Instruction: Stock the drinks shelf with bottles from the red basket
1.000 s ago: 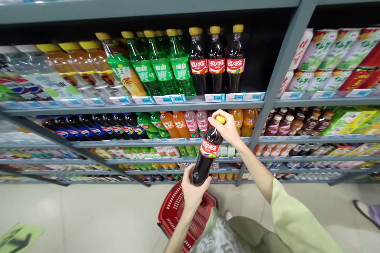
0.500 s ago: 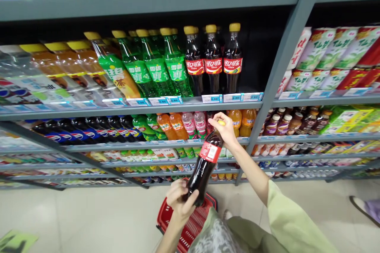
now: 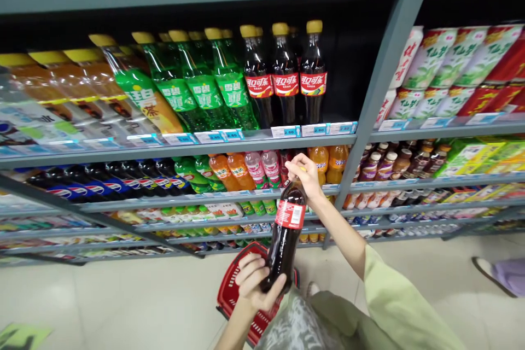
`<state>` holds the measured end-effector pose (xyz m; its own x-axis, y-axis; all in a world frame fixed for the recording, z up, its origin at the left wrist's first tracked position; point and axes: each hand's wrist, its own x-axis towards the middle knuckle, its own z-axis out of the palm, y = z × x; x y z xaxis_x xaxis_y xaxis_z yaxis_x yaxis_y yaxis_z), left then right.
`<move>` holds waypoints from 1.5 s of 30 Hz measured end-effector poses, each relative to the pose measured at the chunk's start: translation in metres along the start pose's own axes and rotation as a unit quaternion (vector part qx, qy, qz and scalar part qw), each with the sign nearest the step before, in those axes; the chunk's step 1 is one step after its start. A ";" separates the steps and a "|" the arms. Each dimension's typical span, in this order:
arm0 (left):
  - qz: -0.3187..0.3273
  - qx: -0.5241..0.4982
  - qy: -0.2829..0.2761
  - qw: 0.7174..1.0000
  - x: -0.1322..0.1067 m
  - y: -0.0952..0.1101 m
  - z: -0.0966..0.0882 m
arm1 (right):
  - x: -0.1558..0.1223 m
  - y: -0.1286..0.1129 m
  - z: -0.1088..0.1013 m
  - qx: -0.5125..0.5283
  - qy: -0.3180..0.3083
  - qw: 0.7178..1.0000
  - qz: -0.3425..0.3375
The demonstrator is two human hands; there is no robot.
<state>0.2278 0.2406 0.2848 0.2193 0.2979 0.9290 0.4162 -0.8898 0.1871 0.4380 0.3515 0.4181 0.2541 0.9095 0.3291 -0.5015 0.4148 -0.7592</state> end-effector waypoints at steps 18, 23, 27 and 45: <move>-0.399 -0.127 0.015 0.908 0.023 0.014 0.008 | -0.012 -0.019 0.007 -0.045 0.038 0.998 -0.001; -0.413 -0.143 0.034 0.899 0.018 0.014 0.009 | -0.018 -0.022 0.000 -0.123 0.036 0.992 -0.019; -0.393 -0.119 0.052 0.910 0.009 0.014 0.011 | -0.039 -0.010 -0.012 -0.101 0.067 0.993 0.016; -0.077 -0.011 -0.434 0.898 0.102 -0.030 0.004 | -0.140 0.004 -0.083 -0.488 -0.058 0.870 -0.045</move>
<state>0.2411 0.2990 0.3723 0.7694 0.5663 0.2956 0.4848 -0.8190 0.3069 0.4690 0.2233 0.3224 0.1425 0.8951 0.4225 0.4713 0.3141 -0.8242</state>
